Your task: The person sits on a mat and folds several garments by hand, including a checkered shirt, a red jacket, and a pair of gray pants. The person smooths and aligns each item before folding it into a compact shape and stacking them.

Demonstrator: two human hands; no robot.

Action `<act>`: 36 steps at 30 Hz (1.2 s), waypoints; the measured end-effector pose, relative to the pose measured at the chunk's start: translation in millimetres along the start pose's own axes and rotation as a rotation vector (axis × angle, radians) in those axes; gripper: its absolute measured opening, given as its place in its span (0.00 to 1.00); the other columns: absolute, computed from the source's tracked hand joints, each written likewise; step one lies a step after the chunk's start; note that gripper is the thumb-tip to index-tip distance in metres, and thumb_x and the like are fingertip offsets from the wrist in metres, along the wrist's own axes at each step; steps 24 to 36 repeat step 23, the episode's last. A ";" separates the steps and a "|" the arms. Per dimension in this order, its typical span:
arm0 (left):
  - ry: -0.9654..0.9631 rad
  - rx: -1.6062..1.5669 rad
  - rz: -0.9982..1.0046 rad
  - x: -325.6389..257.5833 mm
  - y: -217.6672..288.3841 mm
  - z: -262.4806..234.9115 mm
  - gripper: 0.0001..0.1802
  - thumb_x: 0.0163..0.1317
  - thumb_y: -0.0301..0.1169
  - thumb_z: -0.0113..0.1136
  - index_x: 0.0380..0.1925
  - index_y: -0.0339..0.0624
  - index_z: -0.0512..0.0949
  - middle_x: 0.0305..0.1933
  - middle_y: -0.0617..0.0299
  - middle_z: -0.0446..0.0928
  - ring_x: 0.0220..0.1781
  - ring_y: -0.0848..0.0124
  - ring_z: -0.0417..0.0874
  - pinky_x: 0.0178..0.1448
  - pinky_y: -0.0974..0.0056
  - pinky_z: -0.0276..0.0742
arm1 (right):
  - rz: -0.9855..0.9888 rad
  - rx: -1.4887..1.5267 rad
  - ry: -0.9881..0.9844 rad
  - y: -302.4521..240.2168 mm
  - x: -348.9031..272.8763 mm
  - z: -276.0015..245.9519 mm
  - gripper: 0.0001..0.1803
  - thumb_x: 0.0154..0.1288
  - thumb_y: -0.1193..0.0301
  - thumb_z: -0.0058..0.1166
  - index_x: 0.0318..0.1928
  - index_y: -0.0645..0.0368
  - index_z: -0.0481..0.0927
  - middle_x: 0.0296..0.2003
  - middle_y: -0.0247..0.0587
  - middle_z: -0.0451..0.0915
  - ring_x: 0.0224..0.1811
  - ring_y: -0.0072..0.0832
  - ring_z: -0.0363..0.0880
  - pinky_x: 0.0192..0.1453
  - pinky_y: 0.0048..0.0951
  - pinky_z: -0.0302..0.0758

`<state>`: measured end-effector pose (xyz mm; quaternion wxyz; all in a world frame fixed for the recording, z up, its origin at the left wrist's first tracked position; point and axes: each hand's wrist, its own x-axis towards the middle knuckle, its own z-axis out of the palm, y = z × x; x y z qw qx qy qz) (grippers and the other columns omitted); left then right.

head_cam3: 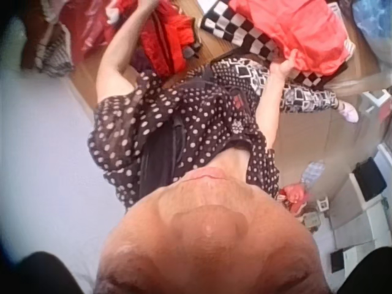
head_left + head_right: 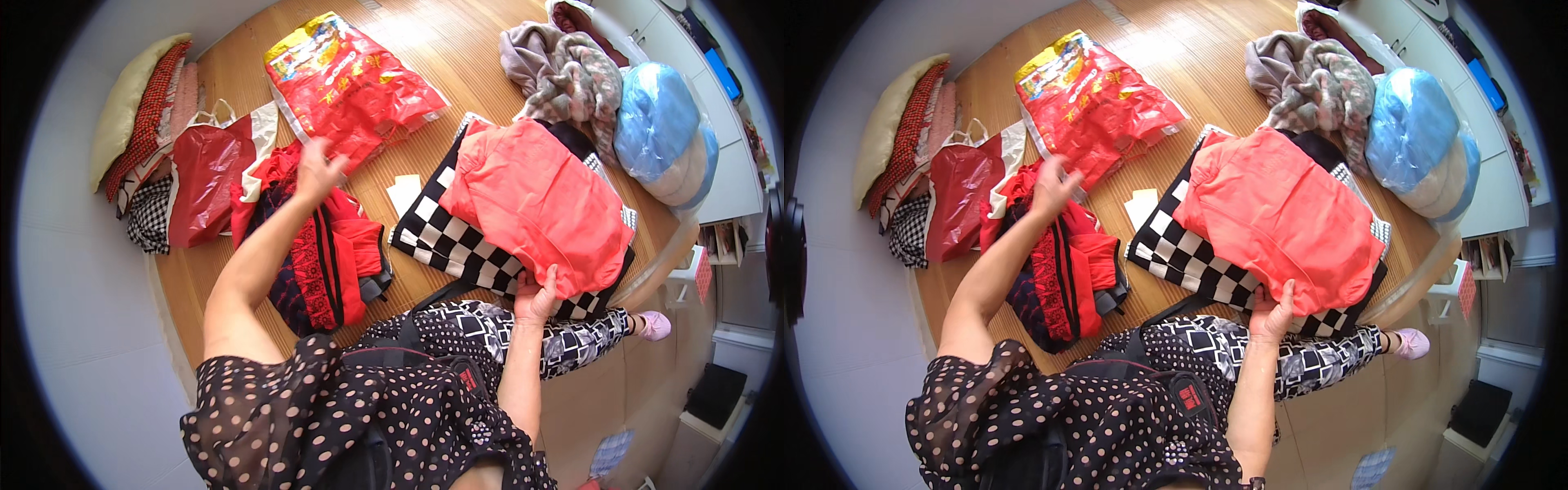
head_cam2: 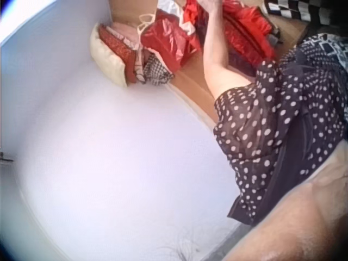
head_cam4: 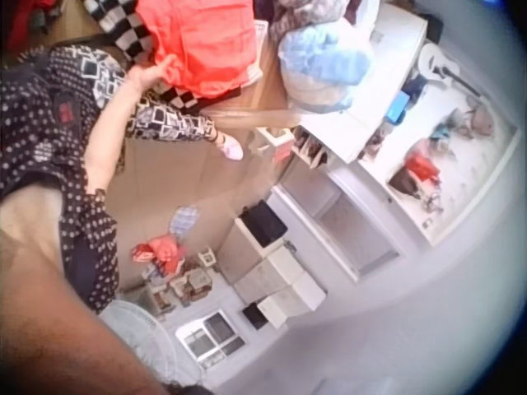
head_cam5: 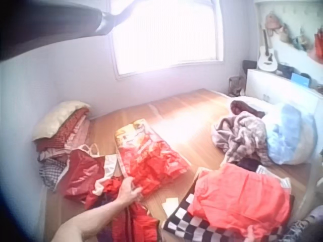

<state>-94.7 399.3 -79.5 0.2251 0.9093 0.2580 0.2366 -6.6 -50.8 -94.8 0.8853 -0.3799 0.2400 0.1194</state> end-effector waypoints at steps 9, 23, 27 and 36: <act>0.072 -1.382 -0.732 118.2 -63.2 73.1 0.23 0.65 0.37 0.52 0.58 0.43 0.65 0.59 0.56 0.67 0.53 0.61 0.75 0.48 0.57 0.81 | -0.016 -0.050 -0.001 -1.4 3.4 -3.5 0.18 0.60 0.58 0.58 0.49 0.49 0.74 0.41 0.30 0.79 0.40 0.26 0.76 0.42 0.28 0.72; 0.021 0.608 -0.756 58.0 -107.1 0.5 0.44 0.52 0.56 0.58 0.66 0.51 0.56 0.73 0.50 0.43 0.75 0.51 0.36 0.71 0.38 0.32 | 0.027 -0.073 -0.062 -2.0 8.1 -11.9 0.20 0.61 0.55 0.56 0.49 0.50 0.74 0.44 0.33 0.79 0.44 0.26 0.77 0.43 0.30 0.74; 0.021 0.608 -0.756 58.0 -107.1 0.5 0.44 0.52 0.56 0.58 0.66 0.51 0.56 0.73 0.50 0.43 0.75 0.51 0.36 0.71 0.38 0.32 | 0.027 -0.073 -0.062 -2.0 8.1 -11.9 0.20 0.61 0.55 0.56 0.49 0.50 0.74 0.44 0.33 0.79 0.44 0.26 0.77 0.43 0.30 0.74; 0.021 0.608 -0.756 58.0 -107.1 0.5 0.44 0.52 0.56 0.58 0.66 0.51 0.56 0.73 0.50 0.43 0.75 0.51 0.36 0.71 0.38 0.32 | 0.027 -0.073 -0.062 -2.0 8.1 -11.9 0.20 0.61 0.55 0.56 0.49 0.50 0.74 0.44 0.33 0.79 0.44 0.26 0.77 0.43 0.30 0.74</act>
